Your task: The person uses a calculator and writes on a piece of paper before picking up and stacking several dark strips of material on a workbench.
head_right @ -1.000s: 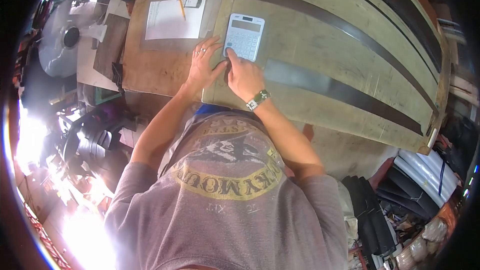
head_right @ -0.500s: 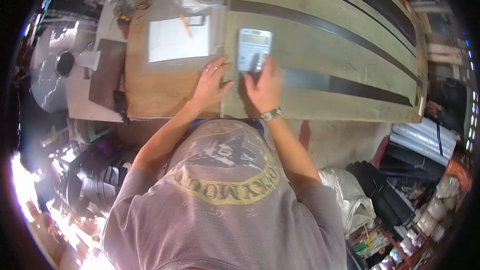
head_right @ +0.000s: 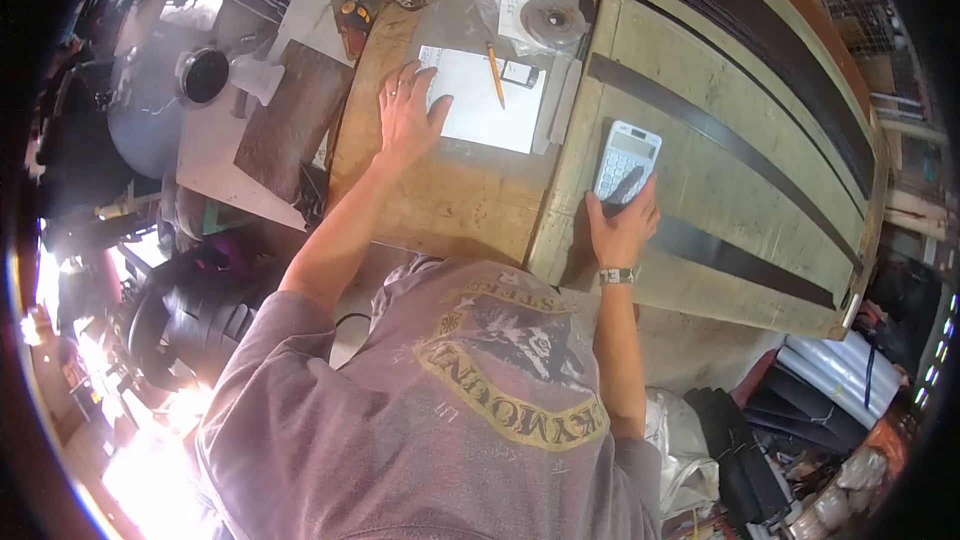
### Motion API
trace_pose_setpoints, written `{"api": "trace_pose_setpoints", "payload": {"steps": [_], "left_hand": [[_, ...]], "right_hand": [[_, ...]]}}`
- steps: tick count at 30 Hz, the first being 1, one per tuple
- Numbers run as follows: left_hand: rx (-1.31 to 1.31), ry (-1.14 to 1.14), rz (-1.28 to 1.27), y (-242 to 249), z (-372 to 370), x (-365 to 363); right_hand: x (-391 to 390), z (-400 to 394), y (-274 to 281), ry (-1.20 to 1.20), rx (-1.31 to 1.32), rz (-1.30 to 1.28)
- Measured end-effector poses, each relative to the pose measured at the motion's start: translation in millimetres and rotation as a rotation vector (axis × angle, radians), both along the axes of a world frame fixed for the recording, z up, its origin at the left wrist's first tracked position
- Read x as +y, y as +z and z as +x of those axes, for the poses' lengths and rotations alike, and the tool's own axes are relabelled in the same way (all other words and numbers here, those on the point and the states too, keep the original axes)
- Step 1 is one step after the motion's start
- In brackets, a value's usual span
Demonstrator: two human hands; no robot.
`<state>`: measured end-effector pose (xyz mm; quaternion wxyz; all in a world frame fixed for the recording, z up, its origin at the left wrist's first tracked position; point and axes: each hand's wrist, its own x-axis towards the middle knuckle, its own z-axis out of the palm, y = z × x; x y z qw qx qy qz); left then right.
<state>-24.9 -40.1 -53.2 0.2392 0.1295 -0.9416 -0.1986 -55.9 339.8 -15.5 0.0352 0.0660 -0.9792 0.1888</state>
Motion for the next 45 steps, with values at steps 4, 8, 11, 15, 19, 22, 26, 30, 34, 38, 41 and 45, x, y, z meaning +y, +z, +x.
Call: {"api": "trace_pose_setpoints", "payload": {"steps": [4,8,11,15,19,22,26,30,34,38,41,45], "left_hand": [[-0.085,0.061,-0.031,2.7,-9.8,0.1],[-0.154,0.079,-0.107,3.2,-14.7,2.6],[-0.176,0.084,-0.136,3.6,-15.2,4.3],[-0.201,0.094,-0.162,-0.3,-15.7,5.8],[-0.367,0.172,-0.310,-2.5,-17.1,4.8],[-0.433,0.213,-0.427,-12.0,-21.6,6.3],[-0.252,0.151,-0.379,-22.2,-19.7,2.3],[-0.238,0.115,-0.318,-16.9,-19.3,2.7],[-0.269,0.142,-0.354,-18.6,-19.8,3.6],[-0.270,0.133,-0.359,-19.0,-19.1,1.8],[-0.272,0.142,-0.368,-17.7,-19.9,2.9],[-0.267,0.141,-0.360,-17.2,-19.5,3.1]], "right_hand": [[4.6,-3.8,3.9,0.019,-0.026,-0.005],[4.6,-3.5,4.0,0.036,-0.008,-0.012],[6.7,-4.1,-1.9,0.049,0.018,-0.023],[3.2,-3.4,6.4,0.018,-0.018,0.012],[12.0,-7.5,-0.9,0.106,0.045,-0.064],[30.0,0.1,1.6,0.096,0.140,-0.095],[45.5,10.5,30.3,0.065,0.066,-0.077],[49.4,18.3,31.4,0.150,-0.184,-0.201],[44.2,20.2,28.8,0.169,-0.225,-0.146],[42.5,13.7,25.6,0.168,-0.305,-0.156],[40.1,11.5,24.0,0.173,-0.299,-0.162],[37.5,9.9,25.4,0.182,-0.312,-0.158]]}}
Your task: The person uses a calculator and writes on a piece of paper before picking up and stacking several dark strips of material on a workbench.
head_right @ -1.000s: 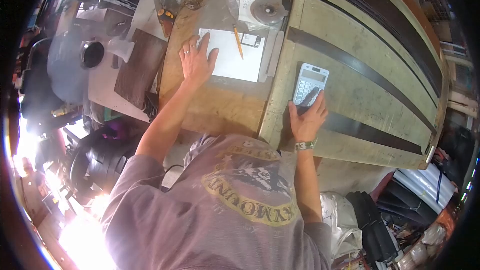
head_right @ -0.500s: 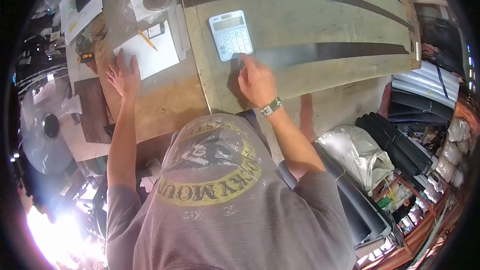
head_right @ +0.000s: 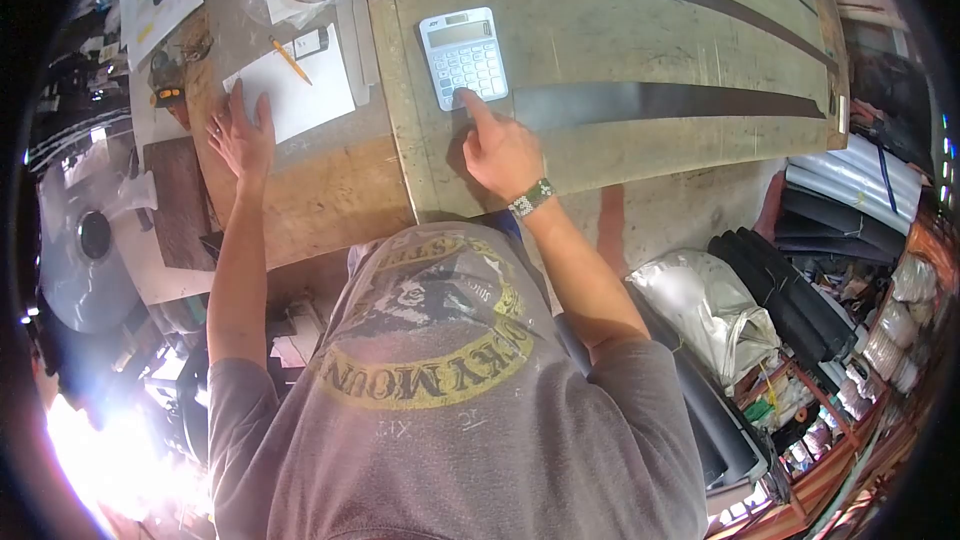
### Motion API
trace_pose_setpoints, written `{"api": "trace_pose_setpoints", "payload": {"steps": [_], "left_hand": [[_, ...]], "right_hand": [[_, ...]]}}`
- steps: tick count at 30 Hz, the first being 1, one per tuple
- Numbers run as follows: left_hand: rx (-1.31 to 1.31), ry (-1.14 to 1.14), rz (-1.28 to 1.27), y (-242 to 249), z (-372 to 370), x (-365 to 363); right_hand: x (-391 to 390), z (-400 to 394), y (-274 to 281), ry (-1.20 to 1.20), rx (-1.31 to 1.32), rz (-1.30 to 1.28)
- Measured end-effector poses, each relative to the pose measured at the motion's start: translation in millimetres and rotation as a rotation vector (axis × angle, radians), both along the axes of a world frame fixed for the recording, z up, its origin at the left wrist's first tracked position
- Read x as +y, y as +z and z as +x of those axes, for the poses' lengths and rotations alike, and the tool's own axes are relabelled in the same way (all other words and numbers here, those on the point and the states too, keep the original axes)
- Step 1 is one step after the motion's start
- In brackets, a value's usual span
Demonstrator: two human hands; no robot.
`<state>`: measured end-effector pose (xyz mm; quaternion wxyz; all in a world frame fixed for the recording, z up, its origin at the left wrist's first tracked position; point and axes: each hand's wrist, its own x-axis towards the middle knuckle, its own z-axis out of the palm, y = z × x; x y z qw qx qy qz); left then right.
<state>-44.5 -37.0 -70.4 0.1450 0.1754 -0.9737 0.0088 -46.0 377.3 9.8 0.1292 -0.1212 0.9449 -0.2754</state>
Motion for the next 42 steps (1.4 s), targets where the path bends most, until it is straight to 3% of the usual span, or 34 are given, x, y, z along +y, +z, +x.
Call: {"api": "trace_pose_setpoints", "payload": {"steps": [17,20,30,34,35,37,42], "left_hand": [[-0.007,0.026,0.055,-1.8,-0.2,-1.0],[-0.007,0.028,0.057,-1.9,1.1,-1.9],[-0.058,0.050,0.054,1.4,2.1,-1.9],[-0.042,0.005,0.022,-9.2,2.0,-10.1],[0.023,-0.057,0.006,-14.8,0.9,-16.8],[-0.062,0.072,-0.030,4.9,0.5,0.9],[0.014,0.022,0.164,17.9,0.2,7.6]], "right_hand": [[-5.1,-13.4,12.9,-0.055,-0.097,0.012],[-0.6,-18.6,2.4,-0.044,-0.003,0.061],[20.0,-11.7,12.2,-0.147,-0.027,-0.032],[36.4,-4.6,-18.2,-0.073,0.092,0.055],[41.8,-6.6,-20.4,-0.051,0.063,-0.047],[40.8,-12.9,-14.3,-0.005,0.025,-0.026],[34.7,-6.9,1.5,-0.102,-0.049,-0.145]]}}
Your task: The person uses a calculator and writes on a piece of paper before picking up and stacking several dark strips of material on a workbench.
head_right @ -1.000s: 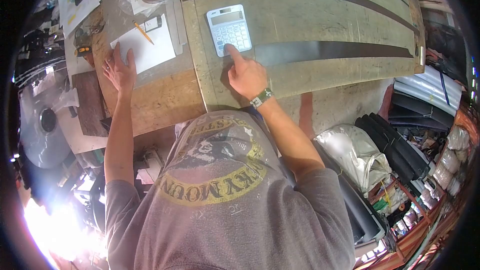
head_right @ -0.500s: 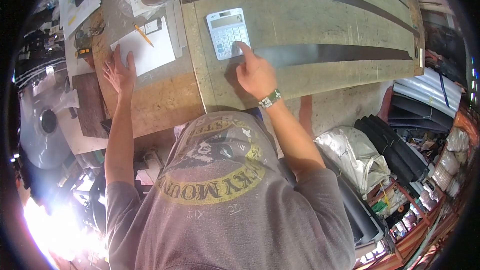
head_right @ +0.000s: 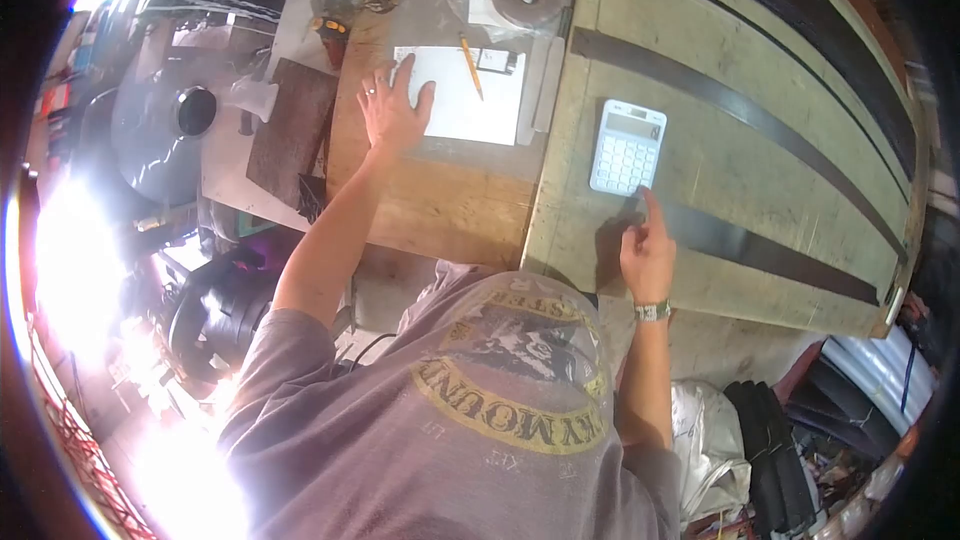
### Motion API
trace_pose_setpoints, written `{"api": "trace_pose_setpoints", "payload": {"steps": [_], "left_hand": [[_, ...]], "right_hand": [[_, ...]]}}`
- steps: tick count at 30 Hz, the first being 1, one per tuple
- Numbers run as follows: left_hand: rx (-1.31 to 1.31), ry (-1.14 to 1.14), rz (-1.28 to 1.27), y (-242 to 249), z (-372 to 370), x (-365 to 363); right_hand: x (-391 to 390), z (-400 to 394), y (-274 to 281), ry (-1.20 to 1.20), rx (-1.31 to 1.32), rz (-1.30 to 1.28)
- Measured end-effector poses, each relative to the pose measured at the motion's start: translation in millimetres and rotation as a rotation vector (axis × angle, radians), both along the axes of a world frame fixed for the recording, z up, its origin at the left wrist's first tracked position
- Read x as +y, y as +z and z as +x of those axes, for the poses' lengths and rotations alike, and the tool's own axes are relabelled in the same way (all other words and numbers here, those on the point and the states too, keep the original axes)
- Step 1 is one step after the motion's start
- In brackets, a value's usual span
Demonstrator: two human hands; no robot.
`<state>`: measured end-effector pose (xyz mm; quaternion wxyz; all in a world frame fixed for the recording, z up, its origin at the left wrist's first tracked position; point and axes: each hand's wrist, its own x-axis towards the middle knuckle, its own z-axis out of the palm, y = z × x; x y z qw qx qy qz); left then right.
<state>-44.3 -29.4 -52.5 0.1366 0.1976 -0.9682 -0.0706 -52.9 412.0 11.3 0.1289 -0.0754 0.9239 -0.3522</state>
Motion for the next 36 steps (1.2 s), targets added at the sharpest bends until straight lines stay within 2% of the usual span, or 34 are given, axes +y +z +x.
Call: {"api": "trace_pose_setpoints", "payload": {"steps": [14,21,22,23,25,27,36], "left_hand": [[0.084,-0.027,0.013,-6.4,2.0,-3.0],[-0.005,0.005,-0.163,-15.9,2.7,-8.7],[-0.089,0.061,-0.141,-15.8,1.9,-8.1],[-0.042,0.000,-0.257,-24.1,1.9,-15.5],[0.054,-0.036,-0.238,-35.1,0.8,-18.5],[0.062,-0.016,-0.140,-23.7,0.7,-8.2],[0.063,-0.048,-0.128,-24.9,0.5,-12.5]], "right_hand": [[9.6,10.2,-6.7,-0.046,0.055,-0.012],[1.4,20.7,-8.8,-0.009,0.119,0.005],[-1.5,21.6,-6.1,-0.023,0.077,0.031],[-8.1,21.4,-0.7,-0.059,0.020,-0.005],[-14.9,21.7,5.0,-0.068,0.000,0.029],[-15.0,25.0,2.7,-0.073,0.020,0.025],[-35.8,18.1,2.9,-0.022,-0.017,-0.007]]}}
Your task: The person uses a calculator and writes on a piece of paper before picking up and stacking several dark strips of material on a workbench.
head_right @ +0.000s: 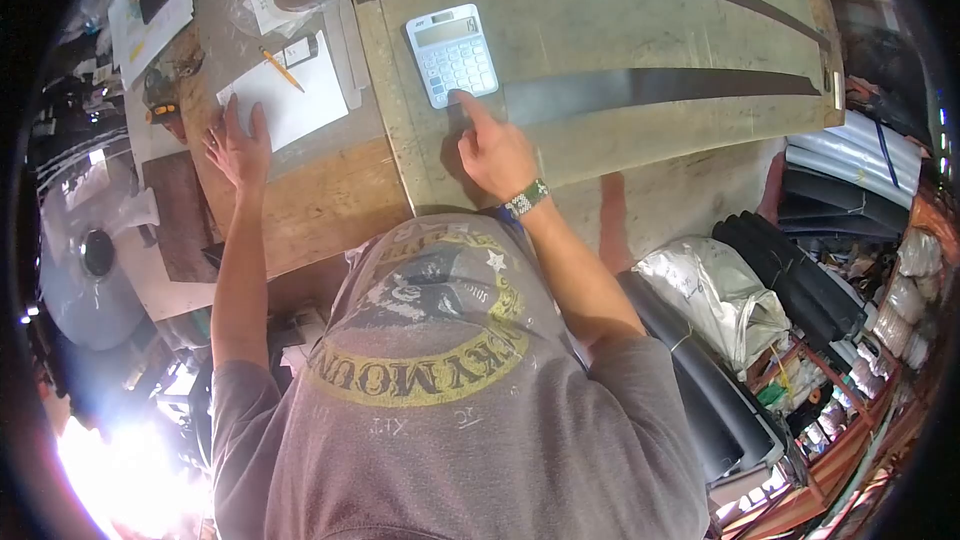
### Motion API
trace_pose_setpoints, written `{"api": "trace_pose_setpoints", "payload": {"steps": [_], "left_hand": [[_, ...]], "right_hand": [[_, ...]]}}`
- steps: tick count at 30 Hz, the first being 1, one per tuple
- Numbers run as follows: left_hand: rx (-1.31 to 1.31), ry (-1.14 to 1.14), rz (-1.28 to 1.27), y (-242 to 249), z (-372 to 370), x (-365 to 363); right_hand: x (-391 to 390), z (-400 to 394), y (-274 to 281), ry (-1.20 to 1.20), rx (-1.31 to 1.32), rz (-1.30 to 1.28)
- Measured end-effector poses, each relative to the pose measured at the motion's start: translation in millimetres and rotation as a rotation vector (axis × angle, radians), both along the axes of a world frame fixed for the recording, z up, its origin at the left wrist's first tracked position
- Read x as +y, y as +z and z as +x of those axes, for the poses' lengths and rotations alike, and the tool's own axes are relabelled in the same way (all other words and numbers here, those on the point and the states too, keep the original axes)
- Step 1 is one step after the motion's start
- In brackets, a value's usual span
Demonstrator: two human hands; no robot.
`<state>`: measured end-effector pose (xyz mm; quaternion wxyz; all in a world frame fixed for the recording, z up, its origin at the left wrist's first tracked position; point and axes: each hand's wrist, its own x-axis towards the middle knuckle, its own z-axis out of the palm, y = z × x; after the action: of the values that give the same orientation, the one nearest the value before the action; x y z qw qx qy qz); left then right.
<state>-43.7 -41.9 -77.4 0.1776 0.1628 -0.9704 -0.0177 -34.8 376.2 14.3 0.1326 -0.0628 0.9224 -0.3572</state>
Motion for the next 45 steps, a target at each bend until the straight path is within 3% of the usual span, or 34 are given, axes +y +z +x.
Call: {"api": "trace_pose_setpoints", "payload": {"steps": [18,21,30,39,41,45], "left_hand": [[-0.020,-0.001,0.024,4.5,-0.8,5.9],[-0.013,0.001,0.028,4.4,-1.4,6.3],[-0.022,0.011,0.009,9.0,-0.9,5.4],[-0.017,0.043,-0.131,5.0,-1.4,4.4],[-0.123,0.088,-0.007,12.0,-0.1,6.1],[-0.004,0.020,0.099,16.7,-0.8,8.7]], "right_hand": [[-11.5,-30.5,2.2,0.065,0.032,0.194],[-4.0,-27.6,12.8,0.021,0.025,0.099],[21.3,-15.9,-0.3,-0.084,-0.036,0.212],[38.0,-2.7,-18.5,-0.075,0.082,-0.114],[40.0,4.9,-27.5,-0.037,0.133,-0.128],[39.1,13.6,-18.5,-0.121,-0.038,-0.128]]}}
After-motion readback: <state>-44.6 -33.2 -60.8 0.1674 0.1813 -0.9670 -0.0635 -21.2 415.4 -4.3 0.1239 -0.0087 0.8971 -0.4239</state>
